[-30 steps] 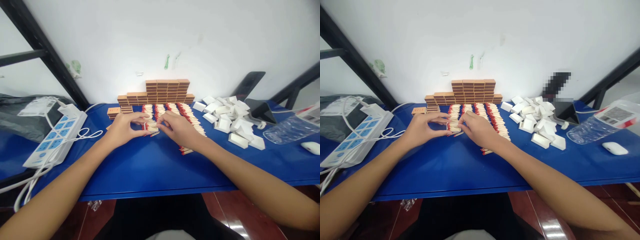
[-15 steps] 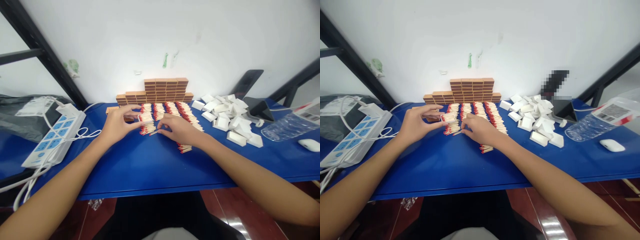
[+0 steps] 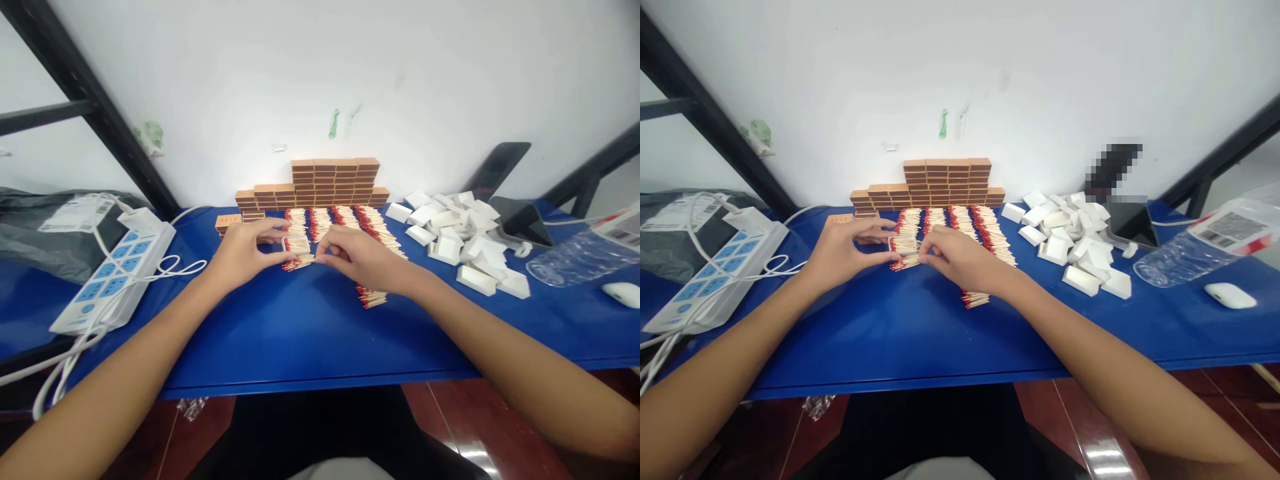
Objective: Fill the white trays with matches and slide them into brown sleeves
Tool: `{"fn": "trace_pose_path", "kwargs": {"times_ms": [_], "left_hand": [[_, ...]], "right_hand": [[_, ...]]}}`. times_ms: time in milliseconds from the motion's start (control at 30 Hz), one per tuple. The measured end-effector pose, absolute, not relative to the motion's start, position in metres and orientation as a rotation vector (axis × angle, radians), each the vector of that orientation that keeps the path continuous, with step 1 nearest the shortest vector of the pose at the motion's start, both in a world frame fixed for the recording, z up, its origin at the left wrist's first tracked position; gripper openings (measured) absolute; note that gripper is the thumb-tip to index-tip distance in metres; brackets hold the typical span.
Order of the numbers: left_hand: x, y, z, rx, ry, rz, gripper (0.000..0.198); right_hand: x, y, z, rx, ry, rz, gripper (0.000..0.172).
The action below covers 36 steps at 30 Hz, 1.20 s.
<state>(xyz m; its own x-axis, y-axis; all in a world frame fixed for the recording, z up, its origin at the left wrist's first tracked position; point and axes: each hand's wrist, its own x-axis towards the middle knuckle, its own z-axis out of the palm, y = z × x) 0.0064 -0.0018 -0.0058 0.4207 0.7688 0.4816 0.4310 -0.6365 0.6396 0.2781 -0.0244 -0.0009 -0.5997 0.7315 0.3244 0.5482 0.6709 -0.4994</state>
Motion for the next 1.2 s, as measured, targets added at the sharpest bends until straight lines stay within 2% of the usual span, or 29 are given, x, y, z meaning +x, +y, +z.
{"fn": "trace_pose_path", "kwargs": {"times_ms": [233, 1200], "left_hand": [[0.013, -0.011, -0.005, 2.305, 0.995, 1.043, 0.063], [0.015, -0.012, -0.004, 2.281, 1.013, 1.046, 0.062]], "right_hand": [[0.276, -0.02, -0.006, -1.019, -2.194, 0.31, 0.008], [0.271, -0.023, -0.013, -0.987, -2.243, 0.195, 0.006]]}}
